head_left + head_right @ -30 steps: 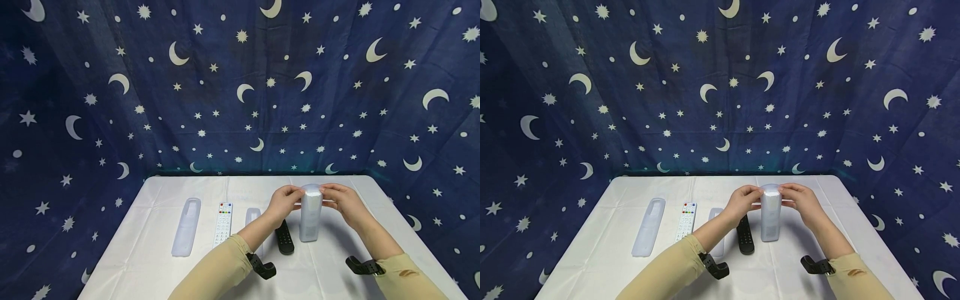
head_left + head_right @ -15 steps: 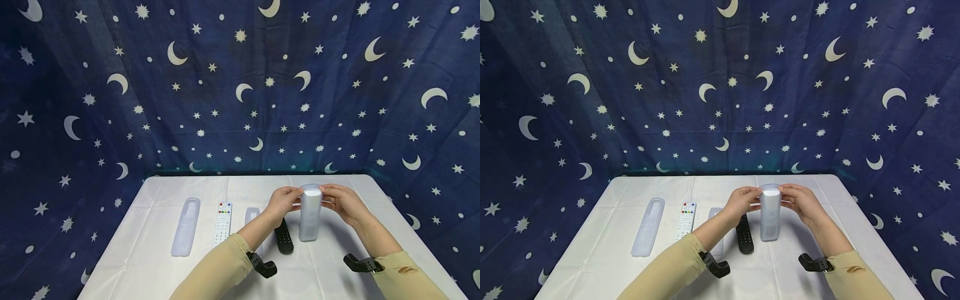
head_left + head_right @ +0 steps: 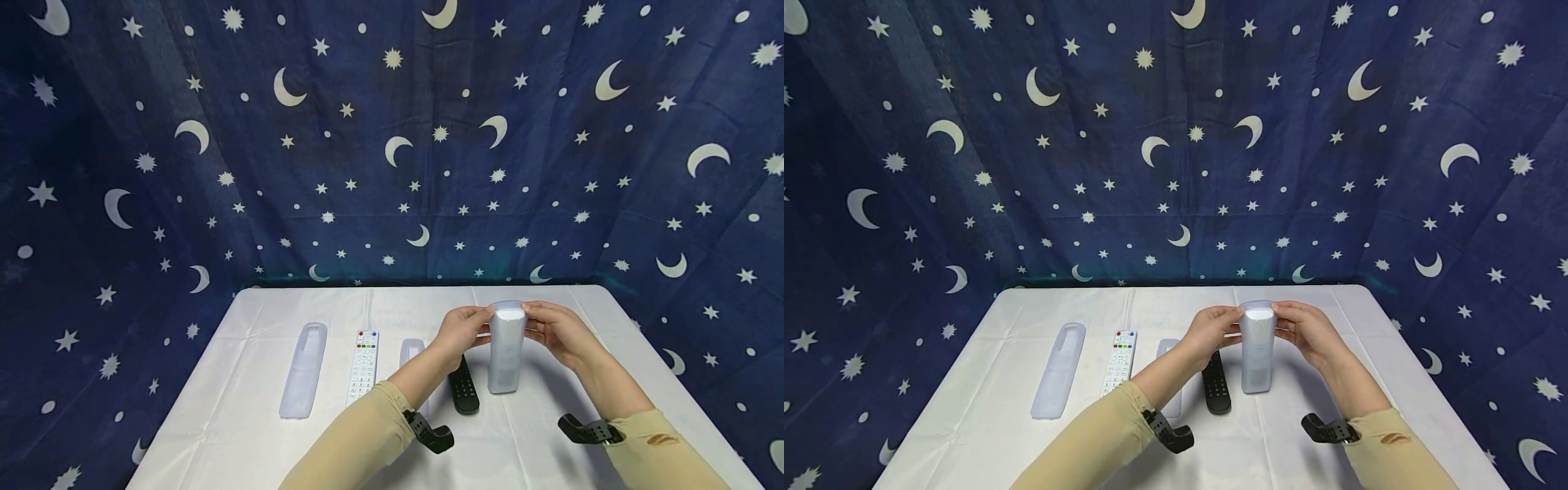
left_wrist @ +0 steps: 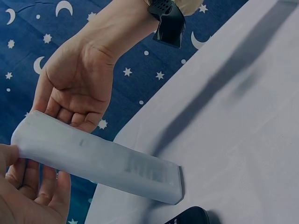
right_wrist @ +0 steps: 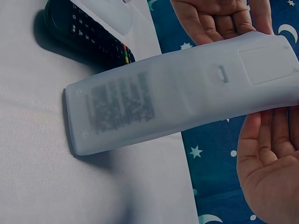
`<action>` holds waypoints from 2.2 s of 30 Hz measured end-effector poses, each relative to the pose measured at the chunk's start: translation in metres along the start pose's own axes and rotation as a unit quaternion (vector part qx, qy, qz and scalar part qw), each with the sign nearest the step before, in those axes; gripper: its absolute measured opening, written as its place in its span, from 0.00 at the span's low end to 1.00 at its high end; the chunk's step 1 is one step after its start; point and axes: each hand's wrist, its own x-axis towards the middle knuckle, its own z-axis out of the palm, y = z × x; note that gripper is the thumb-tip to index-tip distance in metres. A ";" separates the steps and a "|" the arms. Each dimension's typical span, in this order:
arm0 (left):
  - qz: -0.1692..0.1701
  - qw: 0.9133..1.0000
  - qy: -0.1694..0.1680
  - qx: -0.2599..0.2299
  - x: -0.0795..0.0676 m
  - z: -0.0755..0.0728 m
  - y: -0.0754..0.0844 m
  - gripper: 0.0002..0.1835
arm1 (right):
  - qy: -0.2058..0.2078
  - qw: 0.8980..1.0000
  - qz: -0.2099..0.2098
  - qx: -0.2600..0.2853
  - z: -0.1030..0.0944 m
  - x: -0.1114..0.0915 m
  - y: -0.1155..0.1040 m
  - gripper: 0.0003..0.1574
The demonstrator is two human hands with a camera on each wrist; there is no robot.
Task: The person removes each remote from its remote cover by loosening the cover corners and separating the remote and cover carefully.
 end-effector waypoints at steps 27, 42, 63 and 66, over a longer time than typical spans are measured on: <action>-0.021 1.000 0.000 -0.008 0.000 0.001 -0.008 0.15 | 0.013 0.999 0.030 0.033 0.000 0.002 0.015 0.13; -0.031 0.999 -0.027 -0.019 -0.007 -0.002 -0.016 0.15 | -0.010 0.991 0.029 0.132 -0.007 0.003 0.036 0.14; -0.034 0.999 -0.014 -0.021 -0.002 -0.001 -0.023 0.15 | 0.023 0.999 0.029 -0.005 -0.017 -0.015 0.039 0.09; -0.032 0.999 -0.015 -0.012 -0.003 0.000 -0.023 0.15 | 0.032 0.999 0.025 -0.011 -0.016 -0.016 0.039 0.08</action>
